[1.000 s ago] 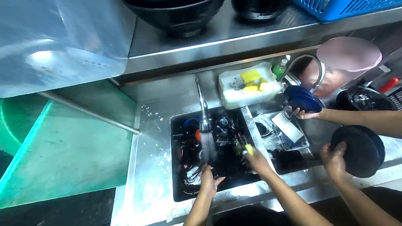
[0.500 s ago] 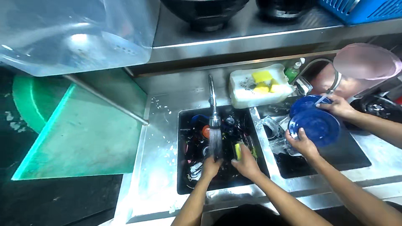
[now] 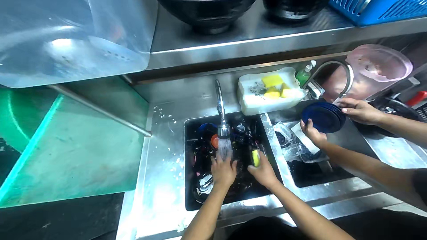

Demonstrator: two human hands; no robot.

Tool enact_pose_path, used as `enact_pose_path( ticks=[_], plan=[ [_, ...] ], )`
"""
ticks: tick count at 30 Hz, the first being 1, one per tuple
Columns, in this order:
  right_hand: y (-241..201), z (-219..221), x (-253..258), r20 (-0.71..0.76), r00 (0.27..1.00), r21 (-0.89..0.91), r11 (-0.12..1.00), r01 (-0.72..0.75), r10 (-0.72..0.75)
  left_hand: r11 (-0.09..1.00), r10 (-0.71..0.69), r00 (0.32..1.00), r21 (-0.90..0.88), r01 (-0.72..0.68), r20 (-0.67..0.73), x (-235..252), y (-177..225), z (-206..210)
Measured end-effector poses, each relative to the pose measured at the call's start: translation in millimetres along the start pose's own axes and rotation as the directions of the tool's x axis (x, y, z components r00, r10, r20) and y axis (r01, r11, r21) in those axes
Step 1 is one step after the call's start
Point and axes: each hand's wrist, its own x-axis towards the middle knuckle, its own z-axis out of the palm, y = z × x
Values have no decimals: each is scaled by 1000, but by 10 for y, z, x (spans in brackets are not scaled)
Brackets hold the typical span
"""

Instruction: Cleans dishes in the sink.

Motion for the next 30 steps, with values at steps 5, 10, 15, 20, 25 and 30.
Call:
enact_pose_path(
  ticks=[5,10,15,20,25,30],
  plan=[
    [-53,2,-36,-3,1000,2,1000,15,-15,942,-26,994,-330,58,102,99,2,-172],
    [13,-16,-47,-91,995,48,998,34,-30,984,99,995,-153,-94,24,-27,1,-280],
    [67,30,-57,-75,997,77,997,32,-27,953,209,954,-173,-248,-216,-215,178,-245],
    [37,201,-173,-80,996,170,984,60,-47,947,-110,984,-284,147,143,-121,458,-447],
    [36,133,-168,-59,998,219,976,13,0,884,72,995,-467,-33,66,-38,364,-395],
    [69,116,-137,-51,998,308,951,-22,40,663,146,986,-748,-36,82,-195,375,-320]
  ],
)
